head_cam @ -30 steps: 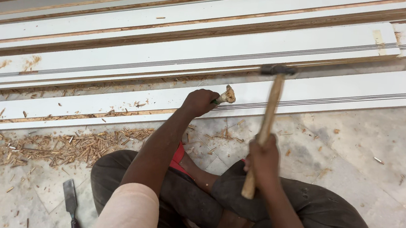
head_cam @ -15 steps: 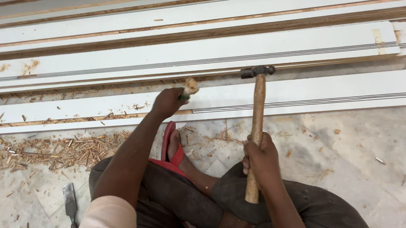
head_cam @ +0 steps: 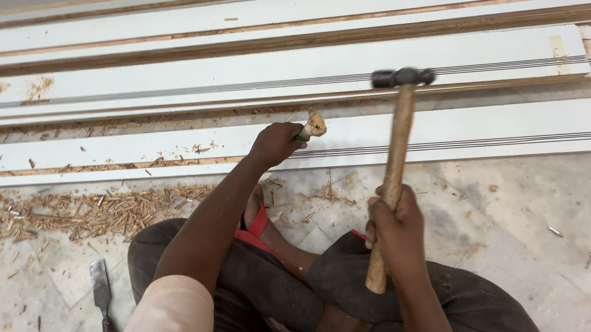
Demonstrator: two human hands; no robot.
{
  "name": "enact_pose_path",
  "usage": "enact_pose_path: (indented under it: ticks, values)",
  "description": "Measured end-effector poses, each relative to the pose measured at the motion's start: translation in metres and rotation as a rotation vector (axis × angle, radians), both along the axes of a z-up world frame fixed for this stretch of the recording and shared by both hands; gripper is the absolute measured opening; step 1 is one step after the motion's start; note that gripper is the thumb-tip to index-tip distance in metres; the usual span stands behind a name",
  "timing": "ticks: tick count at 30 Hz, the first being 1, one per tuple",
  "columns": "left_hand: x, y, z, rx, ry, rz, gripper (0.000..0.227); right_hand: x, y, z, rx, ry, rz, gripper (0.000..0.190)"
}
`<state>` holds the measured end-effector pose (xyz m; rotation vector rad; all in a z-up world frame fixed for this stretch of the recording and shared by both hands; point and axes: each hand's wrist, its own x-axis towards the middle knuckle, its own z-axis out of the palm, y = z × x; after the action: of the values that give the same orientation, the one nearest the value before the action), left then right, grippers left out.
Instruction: The person uses a chisel and hammer to carve a groove along a long white wooden plank. They repeatedly strike the chisel to remove wood chips and deepen the groove.
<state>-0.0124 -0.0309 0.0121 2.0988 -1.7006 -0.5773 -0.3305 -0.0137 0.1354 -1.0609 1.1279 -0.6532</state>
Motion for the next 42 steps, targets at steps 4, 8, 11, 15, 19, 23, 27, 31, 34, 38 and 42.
enact_pose_path:
  ticks: [4, 8, 11, 15, 19, 23, 27, 31, 34, 38, 42]
  values:
    - [0.000, -0.001, 0.001, 0.008, -0.030, -0.002, 0.022, 0.003, 0.005, -0.007, -0.082, 0.031, 0.025, 0.022]
    - [-0.002, 0.000, -0.003, -0.014, -0.050, -0.022, 0.021, 0.026, 0.024, -0.029, 0.041, 0.265, 0.234, 0.022]
    - [0.000, 0.002, -0.003, -0.032, -0.004, 0.006, 0.019, 0.020, 0.019, -0.036, 0.088, 0.166, 0.264, 0.022]
    - [0.004, 0.005, -0.004, -0.055, -0.001, -0.014, 0.021, 0.011, 0.012, -0.035, -0.055, 0.045, 0.083, 0.023]
    - [0.009, 0.005, -0.028, 0.004, -0.089, -0.017, 0.020, 0.027, 0.021, -0.050, -0.003, 0.169, 0.134, 0.029]
    - [0.049, 0.033, -0.064, 0.250, -0.412, -0.055, 0.015, 0.031, 0.029, -0.066, 0.188, 0.284, 0.397, 0.026]
    - [0.085, 0.068, -0.058, 0.143, -0.341, 0.124, 0.016, 0.031, 0.035, -0.065, 0.228, 0.245, 0.431, 0.024]
    - [0.084, 0.065, -0.020, 0.026, -0.236, 0.186, 0.021, 0.030, 0.019, -0.052, 0.142, 0.173, 0.293, 0.023]
    - [0.057, 0.044, -0.004, -0.112, 0.069, 0.225, 0.025, 0.018, 0.010, -0.045, 0.102, 0.147, 0.180, 0.022]
    - [0.012, 0.013, 0.006, -0.042, 0.245, 0.209, 0.027, 0.007, 0.002, -0.042, 0.131, 0.043, 0.062, 0.021]
    - [-0.013, -0.004, 0.005, -0.239, 0.209, 0.063, 0.026, 0.006, 0.002, -0.041, 0.171, 0.001, 0.020, 0.020]
